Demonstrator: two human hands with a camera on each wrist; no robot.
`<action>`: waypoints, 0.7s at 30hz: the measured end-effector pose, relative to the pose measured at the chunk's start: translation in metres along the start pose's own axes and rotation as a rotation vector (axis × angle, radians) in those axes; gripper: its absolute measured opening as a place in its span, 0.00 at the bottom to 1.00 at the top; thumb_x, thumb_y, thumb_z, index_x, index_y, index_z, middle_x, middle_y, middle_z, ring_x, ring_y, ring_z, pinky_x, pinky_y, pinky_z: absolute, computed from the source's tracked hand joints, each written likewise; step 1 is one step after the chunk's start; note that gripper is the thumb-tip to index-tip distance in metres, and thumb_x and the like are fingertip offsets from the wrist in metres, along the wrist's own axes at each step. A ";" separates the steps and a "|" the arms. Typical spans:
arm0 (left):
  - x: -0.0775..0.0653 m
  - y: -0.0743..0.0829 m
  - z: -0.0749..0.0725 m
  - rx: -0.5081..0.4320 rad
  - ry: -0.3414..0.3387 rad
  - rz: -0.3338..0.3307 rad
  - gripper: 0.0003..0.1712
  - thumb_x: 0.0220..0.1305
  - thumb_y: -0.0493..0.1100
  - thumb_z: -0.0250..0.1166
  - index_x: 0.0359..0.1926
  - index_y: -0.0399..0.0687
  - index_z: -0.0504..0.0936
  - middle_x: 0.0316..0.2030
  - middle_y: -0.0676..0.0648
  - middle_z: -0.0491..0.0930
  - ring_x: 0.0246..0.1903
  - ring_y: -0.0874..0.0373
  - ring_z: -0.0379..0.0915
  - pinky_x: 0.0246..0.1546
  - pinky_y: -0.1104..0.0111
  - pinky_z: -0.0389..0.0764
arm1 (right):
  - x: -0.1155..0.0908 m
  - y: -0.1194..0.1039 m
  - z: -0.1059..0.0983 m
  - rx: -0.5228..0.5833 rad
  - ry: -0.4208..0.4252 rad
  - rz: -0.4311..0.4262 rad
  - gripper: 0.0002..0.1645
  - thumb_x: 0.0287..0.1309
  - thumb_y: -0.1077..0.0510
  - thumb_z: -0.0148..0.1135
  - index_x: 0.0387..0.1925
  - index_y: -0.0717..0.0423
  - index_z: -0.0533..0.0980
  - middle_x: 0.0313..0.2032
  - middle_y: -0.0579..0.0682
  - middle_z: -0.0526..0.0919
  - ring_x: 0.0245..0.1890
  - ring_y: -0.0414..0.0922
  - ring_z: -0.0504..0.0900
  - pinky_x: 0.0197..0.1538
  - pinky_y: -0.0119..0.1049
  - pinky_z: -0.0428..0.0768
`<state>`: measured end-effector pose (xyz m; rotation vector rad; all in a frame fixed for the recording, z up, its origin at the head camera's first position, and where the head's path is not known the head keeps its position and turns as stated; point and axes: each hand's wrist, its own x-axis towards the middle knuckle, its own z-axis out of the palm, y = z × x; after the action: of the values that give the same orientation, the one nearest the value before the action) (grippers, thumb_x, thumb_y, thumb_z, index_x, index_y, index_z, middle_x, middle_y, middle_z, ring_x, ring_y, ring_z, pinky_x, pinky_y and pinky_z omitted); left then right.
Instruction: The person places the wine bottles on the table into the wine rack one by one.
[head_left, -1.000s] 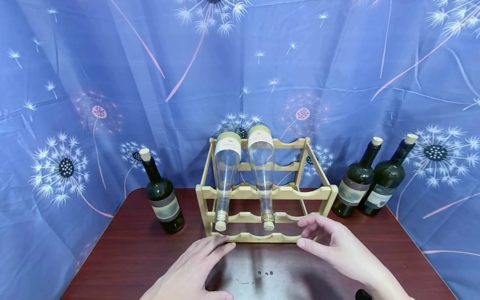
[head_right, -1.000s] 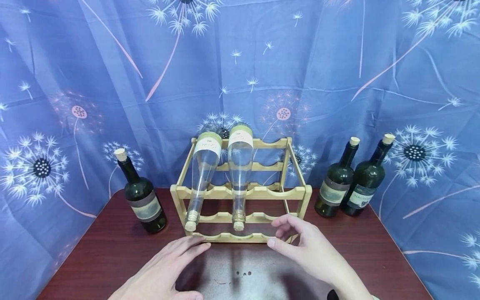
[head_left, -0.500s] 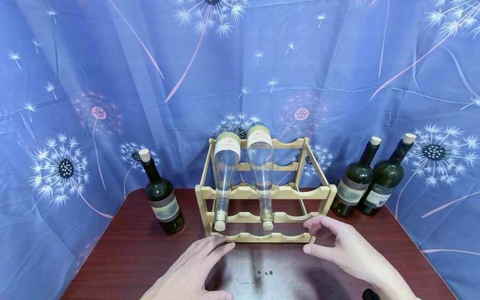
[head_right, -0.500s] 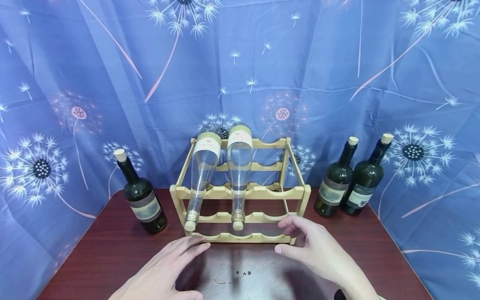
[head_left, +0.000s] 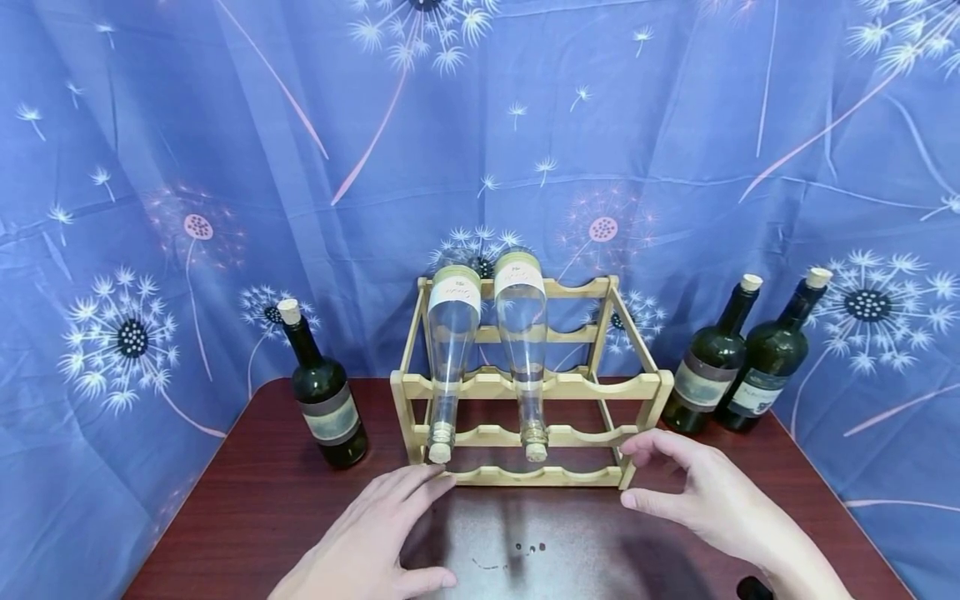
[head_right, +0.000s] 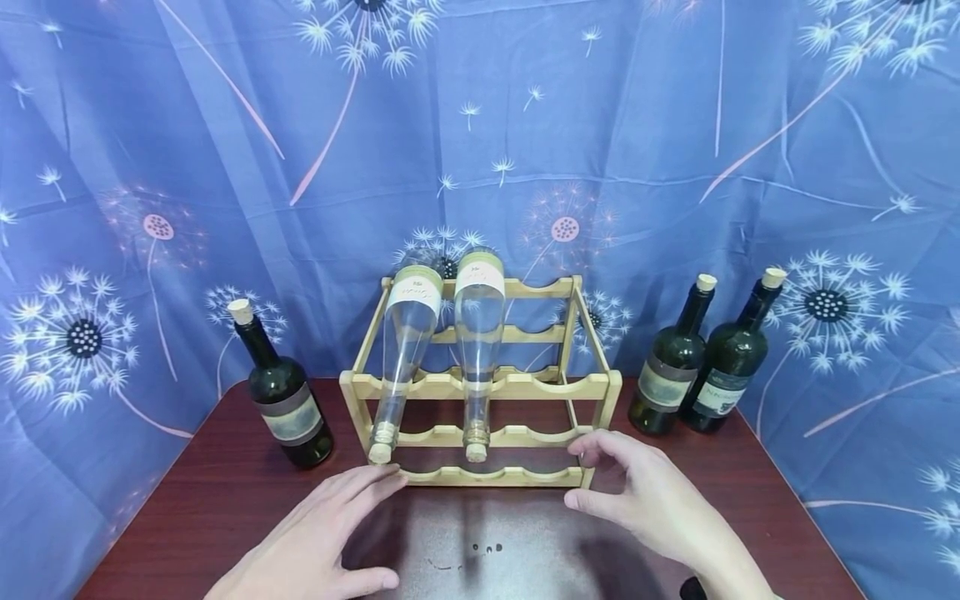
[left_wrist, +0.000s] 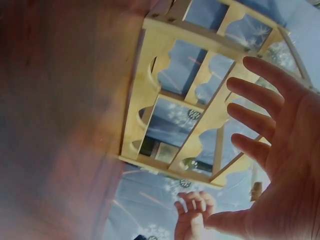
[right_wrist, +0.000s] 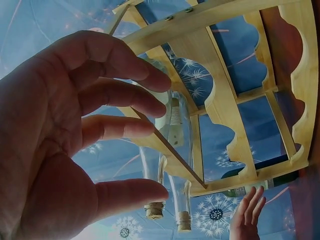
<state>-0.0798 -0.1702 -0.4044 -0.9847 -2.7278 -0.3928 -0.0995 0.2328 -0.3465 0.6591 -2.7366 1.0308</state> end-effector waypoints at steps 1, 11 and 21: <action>-0.001 -0.002 -0.002 -0.001 0.007 -0.013 0.51 0.48 0.80 0.56 0.70 0.65 0.61 0.64 0.59 0.63 0.62 0.59 0.60 0.57 0.54 0.67 | 0.000 0.000 0.000 -0.003 0.001 -0.005 0.21 0.46 0.41 0.73 0.44 0.31 0.76 0.40 0.30 0.79 0.40 0.33 0.76 0.39 0.31 0.74; -0.006 -0.032 -0.023 0.063 0.203 -0.125 0.38 0.47 0.77 0.62 0.55 0.65 0.74 0.48 0.66 0.72 0.45 0.68 0.71 0.44 0.62 0.75 | 0.001 -0.001 0.001 -0.018 -0.028 0.051 0.23 0.44 0.37 0.72 0.44 0.28 0.76 0.38 0.30 0.78 0.41 0.34 0.76 0.38 0.31 0.73; -0.008 -0.062 -0.036 0.051 0.425 -0.273 0.25 0.51 0.54 0.70 0.51 0.58 0.75 0.41 0.62 0.73 0.39 0.67 0.71 0.37 0.63 0.75 | 0.001 -0.003 0.002 -0.024 -0.028 0.042 0.23 0.44 0.36 0.71 0.44 0.29 0.76 0.37 0.30 0.78 0.40 0.33 0.76 0.37 0.31 0.74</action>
<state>-0.1096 -0.2322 -0.3833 -0.4478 -2.4630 -0.5087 -0.0989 0.2297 -0.3462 0.6197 -2.7940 1.0031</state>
